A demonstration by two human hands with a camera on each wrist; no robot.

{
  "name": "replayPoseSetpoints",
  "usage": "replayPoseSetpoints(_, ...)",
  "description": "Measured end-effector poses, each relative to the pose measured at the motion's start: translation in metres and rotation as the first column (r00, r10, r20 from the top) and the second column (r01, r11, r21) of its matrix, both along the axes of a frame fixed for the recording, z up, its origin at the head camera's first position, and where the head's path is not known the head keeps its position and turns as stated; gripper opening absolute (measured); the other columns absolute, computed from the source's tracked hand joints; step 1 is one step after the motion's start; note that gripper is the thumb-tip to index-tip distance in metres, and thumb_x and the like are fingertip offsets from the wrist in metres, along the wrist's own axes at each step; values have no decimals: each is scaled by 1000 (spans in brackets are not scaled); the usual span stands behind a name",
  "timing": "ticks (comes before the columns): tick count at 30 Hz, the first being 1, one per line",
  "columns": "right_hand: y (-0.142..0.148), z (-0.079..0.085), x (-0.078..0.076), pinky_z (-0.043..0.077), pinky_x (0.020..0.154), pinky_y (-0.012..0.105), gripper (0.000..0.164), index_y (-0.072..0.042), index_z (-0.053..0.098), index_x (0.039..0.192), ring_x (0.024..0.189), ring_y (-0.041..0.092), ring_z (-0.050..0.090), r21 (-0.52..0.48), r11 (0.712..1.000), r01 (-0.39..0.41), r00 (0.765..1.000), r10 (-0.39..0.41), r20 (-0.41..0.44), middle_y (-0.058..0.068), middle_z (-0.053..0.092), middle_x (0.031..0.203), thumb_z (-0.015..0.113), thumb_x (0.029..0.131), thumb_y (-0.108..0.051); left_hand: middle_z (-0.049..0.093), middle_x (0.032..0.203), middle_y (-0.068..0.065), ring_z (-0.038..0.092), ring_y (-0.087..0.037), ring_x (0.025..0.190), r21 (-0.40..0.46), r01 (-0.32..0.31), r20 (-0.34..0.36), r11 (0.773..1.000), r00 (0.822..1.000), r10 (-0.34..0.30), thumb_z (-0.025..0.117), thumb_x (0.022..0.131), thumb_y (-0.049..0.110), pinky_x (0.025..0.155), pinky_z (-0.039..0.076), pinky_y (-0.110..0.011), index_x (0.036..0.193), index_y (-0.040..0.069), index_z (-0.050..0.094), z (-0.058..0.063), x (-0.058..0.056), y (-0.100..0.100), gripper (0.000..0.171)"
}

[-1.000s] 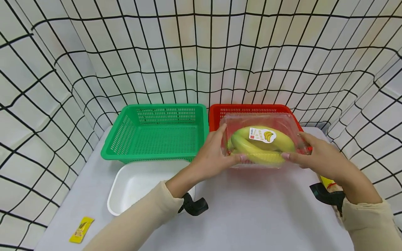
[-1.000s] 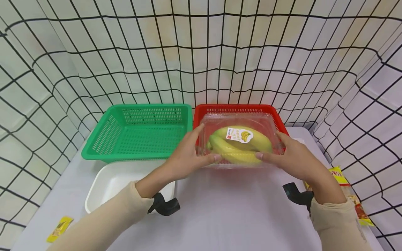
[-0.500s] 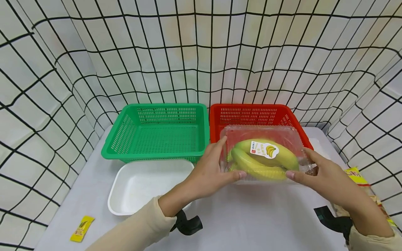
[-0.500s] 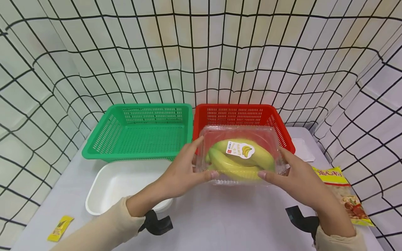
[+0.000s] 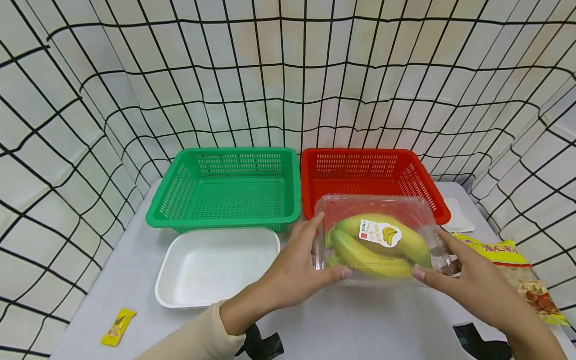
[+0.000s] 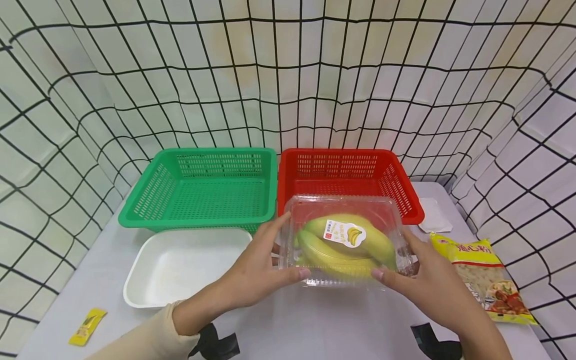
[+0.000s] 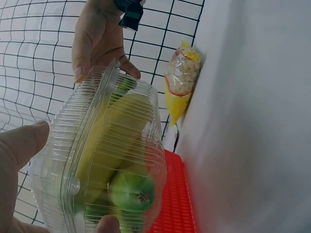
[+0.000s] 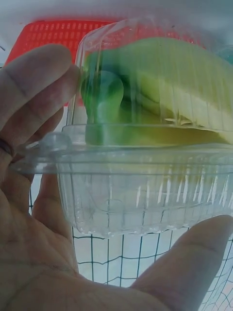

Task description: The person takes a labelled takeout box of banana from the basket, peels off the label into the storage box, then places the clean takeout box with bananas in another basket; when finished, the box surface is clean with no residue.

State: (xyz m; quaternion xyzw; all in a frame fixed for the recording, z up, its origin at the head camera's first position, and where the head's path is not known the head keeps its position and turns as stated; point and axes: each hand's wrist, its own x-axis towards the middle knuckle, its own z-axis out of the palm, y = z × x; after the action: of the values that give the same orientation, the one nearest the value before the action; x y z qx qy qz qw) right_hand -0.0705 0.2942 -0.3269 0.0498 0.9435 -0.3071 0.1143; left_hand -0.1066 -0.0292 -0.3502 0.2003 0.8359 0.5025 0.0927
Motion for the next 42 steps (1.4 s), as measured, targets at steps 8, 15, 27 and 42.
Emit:
replayPoseSetpoints(8, 5, -11, 12, 56, 65, 35, 108, 0, 19, 164, 101, 29, 58, 24, 1000, 6, 999, -7, 42, 21, 61, 123, 73, 92, -58, 37, 154, 0, 57, -17, 107, 24, 31, 61, 999, 998, -33, 84, 84, 50, 83, 56, -31, 168, 22, 19, -10, 16, -3, 110)
replayPoseSetpoints(15, 2, -27, 14, 59, 66, 35, 113, 3, 21, 163, 100, 26, 58, 48, 998, 30, 988, -37, 151, 24, 60, 125, 74, 88, -63, 37, 156, -2, 57, -16, 105, 12, 29, 82, 1000, 996, -29, 84, 85, 50, 84, 54, -30, 167, 18, 21, -24, 27, -6, 108)
replayPoseSetpoints(27, -10, -55, 11, 59, 70, 36, 117, 2, 19, 163, 100, 24, 58, -15, 998, 68, 964, -62, 257, 26, 53, 136, 76, 86, -64, 34, 161, -6, 57, -18, 106, -36, 25, 76, 999, 997, -22, 83, 86, 47, 87, 52, -32, 167, 13, 21, -48, 30, -12, 107)
replayPoseSetpoints(42, -17, -73, 7, 56, 69, 34, 116, 3, 22, 162, 98, 23, 57, -51, 996, 68, 971, -54, 234, 23, 56, 136, 78, 85, -61, 33, 162, -6, 57, -19, 109, -63, 25, 59, 998, 998, -22, 81, 89, 48, 92, 51, -37, 167, 12, 19, -66, 29, -17, 106)
